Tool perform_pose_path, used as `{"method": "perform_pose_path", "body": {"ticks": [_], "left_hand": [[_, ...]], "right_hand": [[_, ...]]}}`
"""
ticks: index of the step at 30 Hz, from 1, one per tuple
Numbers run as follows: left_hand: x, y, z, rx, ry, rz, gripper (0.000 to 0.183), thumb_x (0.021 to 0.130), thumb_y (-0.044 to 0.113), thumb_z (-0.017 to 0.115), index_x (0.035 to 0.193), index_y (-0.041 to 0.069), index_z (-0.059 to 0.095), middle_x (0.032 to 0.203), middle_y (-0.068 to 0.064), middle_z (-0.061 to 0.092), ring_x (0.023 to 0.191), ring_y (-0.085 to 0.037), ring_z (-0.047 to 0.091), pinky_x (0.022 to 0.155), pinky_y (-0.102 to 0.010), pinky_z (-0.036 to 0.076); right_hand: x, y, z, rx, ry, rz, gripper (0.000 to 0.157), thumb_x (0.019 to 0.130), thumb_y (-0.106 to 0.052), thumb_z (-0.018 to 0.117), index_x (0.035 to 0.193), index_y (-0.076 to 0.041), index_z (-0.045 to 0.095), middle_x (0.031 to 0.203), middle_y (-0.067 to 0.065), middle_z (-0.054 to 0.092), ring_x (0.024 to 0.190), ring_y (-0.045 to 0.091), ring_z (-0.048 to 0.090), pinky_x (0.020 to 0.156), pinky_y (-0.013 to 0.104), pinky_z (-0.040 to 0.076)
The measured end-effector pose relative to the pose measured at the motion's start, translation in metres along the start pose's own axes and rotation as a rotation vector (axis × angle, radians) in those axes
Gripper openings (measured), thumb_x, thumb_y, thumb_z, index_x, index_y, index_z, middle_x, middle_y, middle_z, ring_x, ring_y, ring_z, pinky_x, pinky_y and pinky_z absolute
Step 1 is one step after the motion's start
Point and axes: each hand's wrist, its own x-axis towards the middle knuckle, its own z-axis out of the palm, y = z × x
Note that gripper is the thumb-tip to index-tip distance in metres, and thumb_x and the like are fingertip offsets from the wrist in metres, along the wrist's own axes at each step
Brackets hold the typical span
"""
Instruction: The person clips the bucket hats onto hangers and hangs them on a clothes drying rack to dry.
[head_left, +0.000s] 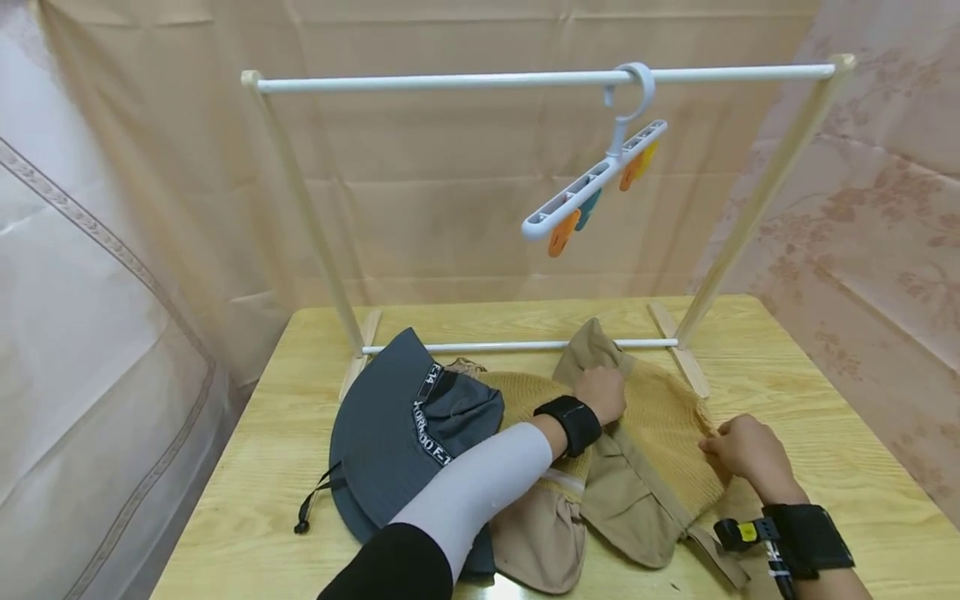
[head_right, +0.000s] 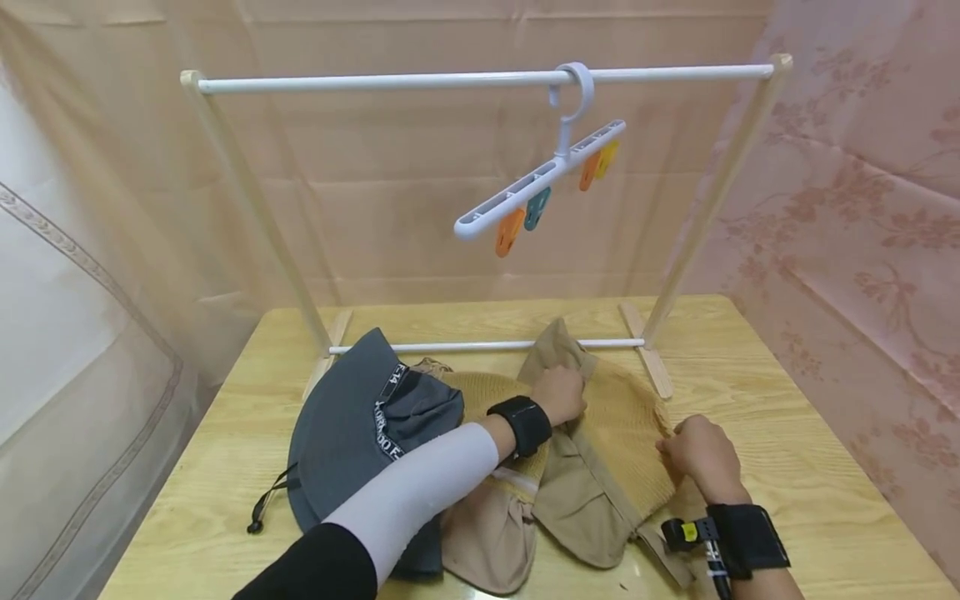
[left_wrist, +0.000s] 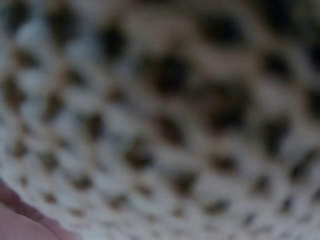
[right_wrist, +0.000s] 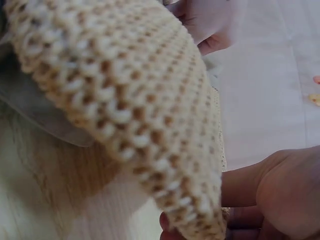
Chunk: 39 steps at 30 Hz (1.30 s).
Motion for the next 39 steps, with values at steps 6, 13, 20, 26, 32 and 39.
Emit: {"method": "perform_pose_path", "body": {"ticks": [6,13,20,26,32,39], "left_hand": [[-0.002,-0.003,-0.005,-0.053,0.018,0.028,0.047,0.093,0.026,0.064,0.05,0.018,0.044,0.048,0.007,0.042,0.043,-0.006,0.042,0.041,-0.018,0.034],[-0.008,-0.008,-0.012,-0.079,0.026,0.035,0.035,0.09,0.031,0.069,0.059,0.019,0.059,0.062,0.009,0.064,0.053,-0.004,0.055,0.051,-0.017,0.042],[-0.01,-0.011,-0.02,-0.13,0.024,0.048,0.04,0.092,0.03,0.068,0.057,0.018,0.051,0.056,0.008,0.054,0.05,-0.005,0.05,0.049,-0.017,0.039],[-0.006,-0.013,-0.028,-0.175,0.058,0.006,0.04,0.09,0.032,0.069,0.058,0.018,0.051,0.06,0.007,0.058,0.051,-0.006,0.05,0.047,-0.018,0.038],[-0.009,-0.019,-0.033,-0.303,0.058,-0.03,0.045,0.091,0.028,0.068,0.054,0.017,0.045,0.049,0.007,0.042,0.04,-0.005,0.04,0.039,-0.016,0.032],[-0.01,-0.021,-0.034,-0.335,0.054,-0.058,0.05,0.09,0.028,0.069,0.051,0.018,0.04,0.045,0.008,0.035,0.038,-0.006,0.037,0.039,-0.017,0.031]], "right_hand": [[-0.005,-0.004,-0.007,0.043,-0.001,0.004,0.039,0.091,-0.016,0.063,0.057,-0.014,0.043,0.055,-0.005,0.03,0.054,0.014,0.034,0.053,0.028,0.026],[-0.01,-0.009,-0.009,0.082,0.019,-0.008,0.043,0.092,-0.016,0.06,0.057,-0.017,0.034,0.053,-0.005,0.027,0.052,0.012,0.031,0.053,0.027,0.026],[-0.012,-0.013,-0.021,0.087,0.005,-0.01,0.039,0.095,-0.022,0.057,0.058,-0.012,0.05,0.053,-0.004,0.039,0.055,0.015,0.039,0.055,0.029,0.03],[-0.01,-0.018,-0.032,0.074,0.057,-0.017,0.035,0.095,-0.023,0.057,0.065,-0.005,0.062,0.055,-0.003,0.044,0.057,0.016,0.038,0.054,0.03,0.029],[-0.011,-0.025,-0.032,0.076,0.119,-0.029,0.039,0.095,-0.022,0.057,0.058,-0.01,0.053,0.053,-0.005,0.034,0.053,0.015,0.034,0.052,0.028,0.027],[-0.014,-0.027,-0.031,0.112,0.122,-0.017,0.038,0.095,-0.023,0.057,0.059,-0.01,0.054,0.052,-0.006,0.031,0.052,0.014,0.033,0.051,0.028,0.027]]}}
